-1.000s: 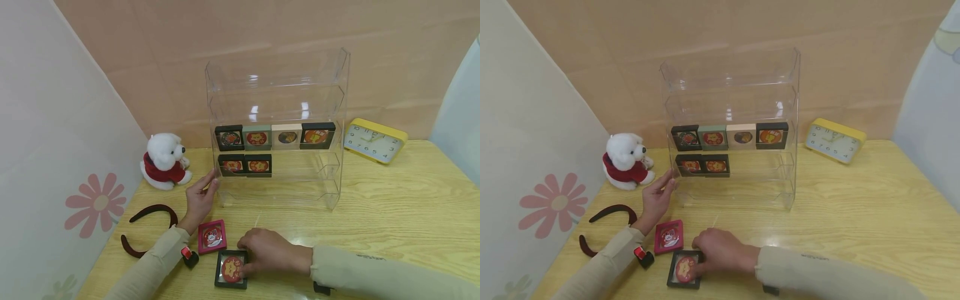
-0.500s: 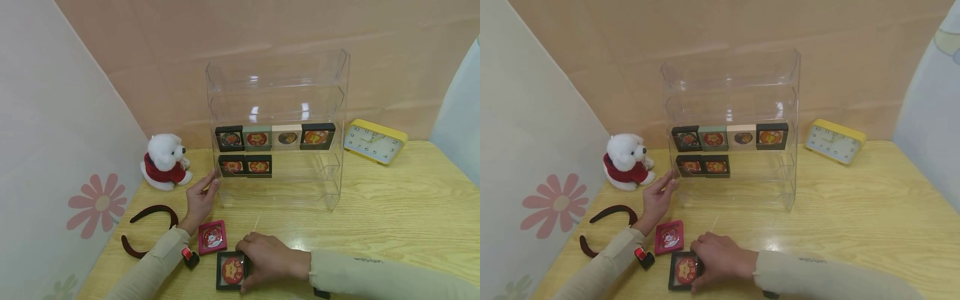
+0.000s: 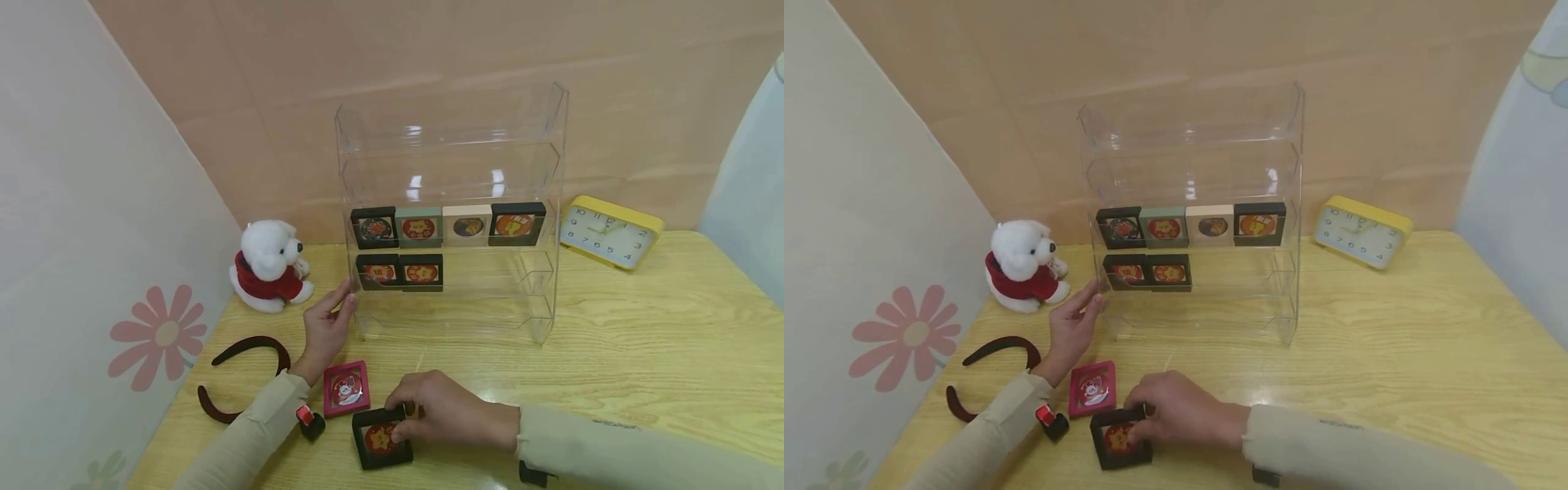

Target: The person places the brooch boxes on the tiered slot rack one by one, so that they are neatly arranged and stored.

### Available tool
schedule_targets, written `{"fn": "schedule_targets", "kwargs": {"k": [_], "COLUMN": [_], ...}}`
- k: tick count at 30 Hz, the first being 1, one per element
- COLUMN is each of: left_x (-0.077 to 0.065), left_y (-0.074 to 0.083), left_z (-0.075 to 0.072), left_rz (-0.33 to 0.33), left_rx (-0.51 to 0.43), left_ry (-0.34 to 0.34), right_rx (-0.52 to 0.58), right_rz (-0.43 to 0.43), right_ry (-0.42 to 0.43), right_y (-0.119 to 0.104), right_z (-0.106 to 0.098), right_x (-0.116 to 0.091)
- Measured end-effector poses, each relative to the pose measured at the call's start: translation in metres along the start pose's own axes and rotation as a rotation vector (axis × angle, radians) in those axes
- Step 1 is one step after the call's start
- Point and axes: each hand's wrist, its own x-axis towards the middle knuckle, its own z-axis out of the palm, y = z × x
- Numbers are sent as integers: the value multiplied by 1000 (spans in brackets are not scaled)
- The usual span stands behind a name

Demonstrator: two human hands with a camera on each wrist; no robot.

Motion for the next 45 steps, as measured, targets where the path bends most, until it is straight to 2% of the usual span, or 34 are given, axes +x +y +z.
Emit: {"fn": "schedule_targets", "kwargs": {"k": [4, 7, 10, 16, 19, 25, 28, 38, 45], "left_x": [-4, -5, -1, -1, -1, -1, -1, 0, 0], "left_y": [-13, -12, -1, 0, 0, 0, 1, -2, -1], "left_z": [-1, -1, 0, 0, 0, 0, 0, 0, -1], "left_rz": [5, 5, 0, -12, -18, -20, -19, 10, 1], "left_rx": [-8, -2, 7, -3, -2, 1, -2, -16, -17], "left_ry": [10, 13, 4, -2, 2, 3, 2, -1, -3], "right_rx": [42, 62, 84, 142, 127, 41, 23, -78, -147], "right_rz": [-51, -72, -86, -20, 2, -57, -59, -7, 30], "right_ry": [49, 84, 126, 180, 206, 311, 346, 468, 543], "right_y": [2, 3, 5, 13, 19, 31, 34, 40, 41], "right_z": [-2, -4, -7, -18, -26, -41, -49, -91, -114], "right_x": [0, -1, -4, -15, -21, -32, -37, -54, -64]}}
